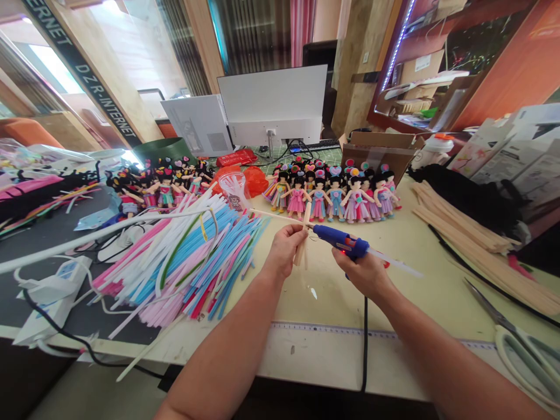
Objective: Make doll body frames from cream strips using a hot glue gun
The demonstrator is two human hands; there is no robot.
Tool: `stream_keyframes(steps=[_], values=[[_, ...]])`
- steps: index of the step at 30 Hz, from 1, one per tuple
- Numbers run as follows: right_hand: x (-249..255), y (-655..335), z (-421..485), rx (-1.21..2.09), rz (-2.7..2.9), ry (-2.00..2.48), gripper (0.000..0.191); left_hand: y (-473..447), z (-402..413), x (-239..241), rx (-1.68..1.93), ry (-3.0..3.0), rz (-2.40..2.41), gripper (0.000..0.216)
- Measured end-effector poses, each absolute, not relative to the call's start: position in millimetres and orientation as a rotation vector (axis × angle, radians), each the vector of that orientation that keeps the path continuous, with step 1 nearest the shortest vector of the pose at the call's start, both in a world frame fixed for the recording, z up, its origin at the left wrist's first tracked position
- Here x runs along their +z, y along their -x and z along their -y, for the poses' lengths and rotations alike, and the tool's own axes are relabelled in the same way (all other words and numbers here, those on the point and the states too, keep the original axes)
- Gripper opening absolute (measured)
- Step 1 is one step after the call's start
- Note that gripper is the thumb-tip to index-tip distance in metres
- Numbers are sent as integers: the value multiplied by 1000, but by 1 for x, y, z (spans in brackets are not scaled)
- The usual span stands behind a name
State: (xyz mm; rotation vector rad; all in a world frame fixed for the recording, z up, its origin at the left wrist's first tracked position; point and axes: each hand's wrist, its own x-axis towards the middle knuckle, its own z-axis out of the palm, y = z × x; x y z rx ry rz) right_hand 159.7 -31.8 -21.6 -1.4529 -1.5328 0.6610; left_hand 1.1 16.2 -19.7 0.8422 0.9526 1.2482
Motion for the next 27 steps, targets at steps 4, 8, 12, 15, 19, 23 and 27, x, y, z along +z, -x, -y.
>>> stream_keyframes(steps=[4, 8, 12, 15, 19, 23, 27], values=[[-20, -159, 32, 681, 1532, 1462, 23, -1, -16, -21, 1253, -836, -947, 18], [-19, -159, 32, 711, 1519, 1477, 23, -1, -16, -20, 1251, -842, -944, 19], [-20, -159, 32, 707, 1513, 1473, 24, -1, -15, -19, 1247, -839, -942, 20], [-21, -160, 32, 699, 1529, 1473, 24, -1, -16, -20, 1244, -838, -947, 20], [-21, -160, 32, 685, 1528, 1489, 23, -1, -16, -21, 1247, -842, -954, 19], [-22, -161, 32, 670, 1527, 1491, 22, 0, -16, -21, 1246, -846, -960, 21], [-24, -161, 31, 683, 1510, 1514, 24, 0, -16, -20, 1246, -844, -957, 21]])
